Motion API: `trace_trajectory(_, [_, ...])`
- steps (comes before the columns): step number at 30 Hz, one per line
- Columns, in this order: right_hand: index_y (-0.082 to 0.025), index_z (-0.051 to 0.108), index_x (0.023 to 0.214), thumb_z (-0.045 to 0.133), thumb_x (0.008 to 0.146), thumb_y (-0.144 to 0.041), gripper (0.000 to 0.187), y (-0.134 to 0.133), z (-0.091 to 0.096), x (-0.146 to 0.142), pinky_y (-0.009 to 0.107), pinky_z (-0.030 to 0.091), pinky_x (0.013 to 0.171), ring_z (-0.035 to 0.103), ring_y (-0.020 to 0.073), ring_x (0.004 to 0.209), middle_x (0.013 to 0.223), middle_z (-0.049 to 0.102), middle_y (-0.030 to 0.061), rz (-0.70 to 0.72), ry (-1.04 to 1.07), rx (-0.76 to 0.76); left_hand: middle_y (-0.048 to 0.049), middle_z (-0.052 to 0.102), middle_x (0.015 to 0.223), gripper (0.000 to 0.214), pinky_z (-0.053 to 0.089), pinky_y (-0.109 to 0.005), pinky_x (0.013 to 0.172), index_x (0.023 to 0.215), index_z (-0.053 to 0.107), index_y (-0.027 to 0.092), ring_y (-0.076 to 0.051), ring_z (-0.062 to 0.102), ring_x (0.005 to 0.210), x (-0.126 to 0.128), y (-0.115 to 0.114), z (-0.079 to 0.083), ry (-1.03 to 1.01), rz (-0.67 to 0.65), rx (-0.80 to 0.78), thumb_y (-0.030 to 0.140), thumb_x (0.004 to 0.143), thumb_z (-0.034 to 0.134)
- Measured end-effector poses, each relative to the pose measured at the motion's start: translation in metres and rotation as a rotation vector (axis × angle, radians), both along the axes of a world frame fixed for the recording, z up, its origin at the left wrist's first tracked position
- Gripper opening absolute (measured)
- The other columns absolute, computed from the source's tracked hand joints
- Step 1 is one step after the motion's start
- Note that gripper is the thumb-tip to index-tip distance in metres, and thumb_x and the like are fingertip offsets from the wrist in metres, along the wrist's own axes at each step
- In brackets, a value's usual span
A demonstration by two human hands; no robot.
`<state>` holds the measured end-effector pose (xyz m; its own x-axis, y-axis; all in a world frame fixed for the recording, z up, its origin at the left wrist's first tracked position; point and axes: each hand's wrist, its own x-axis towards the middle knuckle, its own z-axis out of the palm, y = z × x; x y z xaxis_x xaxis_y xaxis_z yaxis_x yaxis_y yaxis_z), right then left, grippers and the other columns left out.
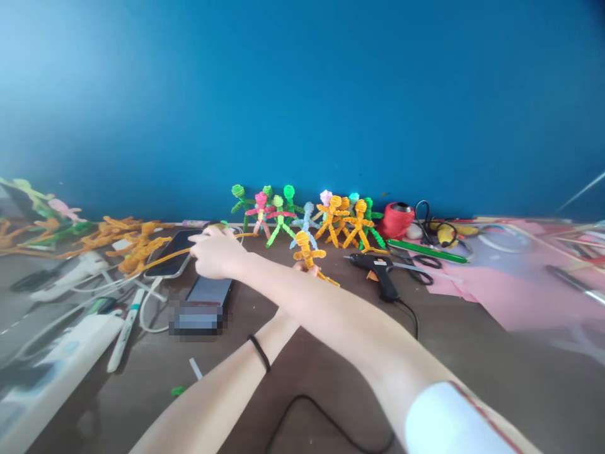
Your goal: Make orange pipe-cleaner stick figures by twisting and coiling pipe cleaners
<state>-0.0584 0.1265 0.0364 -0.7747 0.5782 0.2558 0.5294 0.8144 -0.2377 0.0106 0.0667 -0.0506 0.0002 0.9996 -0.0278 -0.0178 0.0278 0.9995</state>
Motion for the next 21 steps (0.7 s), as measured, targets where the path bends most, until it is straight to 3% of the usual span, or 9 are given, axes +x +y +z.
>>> trace_trajectory(4, [-0.012,0.060,0.098,0.042,0.075,-0.013,0.029,0.012,-0.011,-0.022,0.046,0.026,0.094,0.030,0.0285,0.119,0.125,0.049,0.0092,-0.020,-0.125,-0.045,0.0044,0.047,0.052,0.017,0.032,-0.020,0.042,0.071,0.051,0.018,-0.007,0.044,0.045,-0.001,-0.007,0.009,-0.022,-0.049,-0.002,0.034,0.074,0.056])
trace_trajectory(7, [-0.011,0.061,0.099,0.041,0.076,-0.014,0.030,0.017,-0.025,-0.023,0.047,0.028,0.092,0.036,0.0283,0.114,0.113,0.056,0.0126,-0.039,-0.148,-0.041,0.0044,0.046,0.052,0.020,0.030,-0.019,0.041,0.073,0.052,0.017,-0.007,0.042,0.045,-0.002,-0.005,0.005,-0.020,-0.074,0.031,0.036,0.074,0.055])
trace_trajectory(11, [-0.011,0.059,0.103,0.041,0.078,-0.015,0.031,0.022,-0.034,-0.021,0.047,0.027,0.094,0.031,0.0284,0.118,0.131,0.042,0.0117,-0.043,-0.099,0.061,0.0046,0.045,0.053,0.023,0.031,-0.019,0.042,0.072,0.051,0.018,-0.007,0.042,0.045,-0.002,-0.001,-0.003,-0.020,-0.093,0.063,0.040,0.075,0.054])
trace_trajectory(13, [-0.011,0.059,0.104,0.040,0.078,-0.014,0.032,0.025,-0.035,-0.022,0.047,0.026,0.095,0.028,0.0281,0.120,0.135,0.036,0.0114,-0.060,-0.089,0.076,0.0046,0.045,0.052,0.023,0.030,-0.019,0.041,0.071,0.050,0.018,-0.006,0.041,0.045,-0.002,0.000,-0.005,-0.020,-0.095,0.070,0.040,0.075,0.054])
trace_trajectory(17, [-0.010,0.059,0.103,0.039,0.078,-0.013,0.031,0.025,-0.034,-0.026,0.047,0.031,0.093,0.036,0.0269,0.115,0.121,0.051,0.0129,-0.062,-0.121,0.054,0.0046,0.044,0.051,0.022,0.030,-0.018,0.040,0.070,0.049,0.018,-0.006,0.041,0.045,-0.002,-0.002,-0.001,-0.014,-0.102,0.074,0.038,0.075,0.054])
trace_trajectory(21, [-0.012,0.056,0.106,0.036,0.079,-0.009,0.033,0.009,-0.021,-0.018,0.041,0.037,0.092,0.039,0.0237,0.116,0.130,0.045,0.0078,-0.047,0.007,0.257,0.0044,0.046,0.053,0.017,0.031,-0.018,0.041,0.069,0.051,0.018,-0.006,0.042,0.044,0.000,-0.001,0.001,-0.074,-0.072,0.033,0.033,0.073,0.058])
